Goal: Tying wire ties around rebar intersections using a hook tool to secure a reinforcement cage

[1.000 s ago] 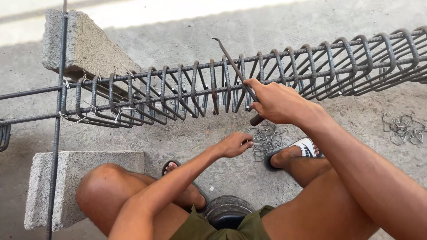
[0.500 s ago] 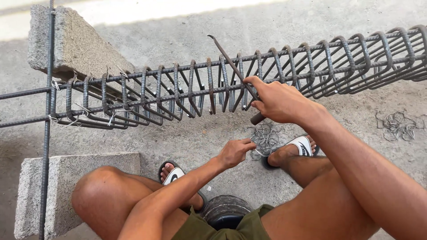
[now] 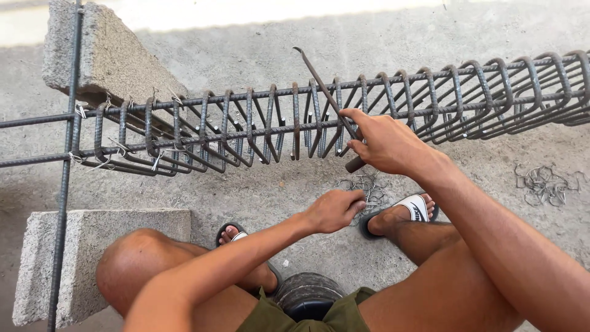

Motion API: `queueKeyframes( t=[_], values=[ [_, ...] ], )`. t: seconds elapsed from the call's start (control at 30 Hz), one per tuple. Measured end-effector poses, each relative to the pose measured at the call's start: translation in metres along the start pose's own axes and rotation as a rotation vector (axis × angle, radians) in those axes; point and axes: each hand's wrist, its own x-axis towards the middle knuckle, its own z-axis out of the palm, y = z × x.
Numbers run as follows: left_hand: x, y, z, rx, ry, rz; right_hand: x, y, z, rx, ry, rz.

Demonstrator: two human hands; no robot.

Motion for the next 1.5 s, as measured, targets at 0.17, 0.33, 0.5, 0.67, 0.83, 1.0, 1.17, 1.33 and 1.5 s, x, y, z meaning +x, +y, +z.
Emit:
queueKeyframes(
  t=[0.17, 0.33, 0.5, 0.67, 0.83, 1.0, 1.17, 1.33, 1.5],
  values=[
    [-0.017, 0.047, -0.071, -0.607, -0.065, -0.119, 0.014, 0.013, 0.010, 0.025, 0.088, -0.076],
    [-0.040, 0.044, -0.095, -1.162, -0.098, -0.151, 0.034, 0.024, 0.031, 0.008, 0.204, -0.132],
    [-0.050, 0.050, -0.102, -1.132, 0.150, -0.105, 0.034, 0.012, 0.024, -0.034, 0.216, -0.119],
    [-0.050, 0.049, -0.123, -1.183, 0.284, -0.080, 0.054, 0.015, 0.036, -0.012, 0.227, -0.127],
    [-0.051, 0.060, -0.145, -1.145, 0.388, -0.009, 0.043, 0.001, 0.029, -0.005, 0.243, -0.092],
    [-0.053, 0.066, -0.153, -0.642, 0.678, -0.111, -0.003, -0.049, -0.007, 0.188, 0.346, -0.152],
    [-0.053, 0.071, -0.146, -0.241, 0.806, -0.107, -0.022, -0.069, 0.002, 0.463, 0.241, -0.123],
    [-0.048, 0.080, -0.136, -0.028, 0.836, -0.033, -0.012, -0.062, 0.006, 0.567, 0.202, -0.096],
    [-0.041, 0.078, -0.135, 0.254, 0.940, 0.092, -0.005, -0.059, 0.008, 0.722, 0.170, -0.089]
  ],
)
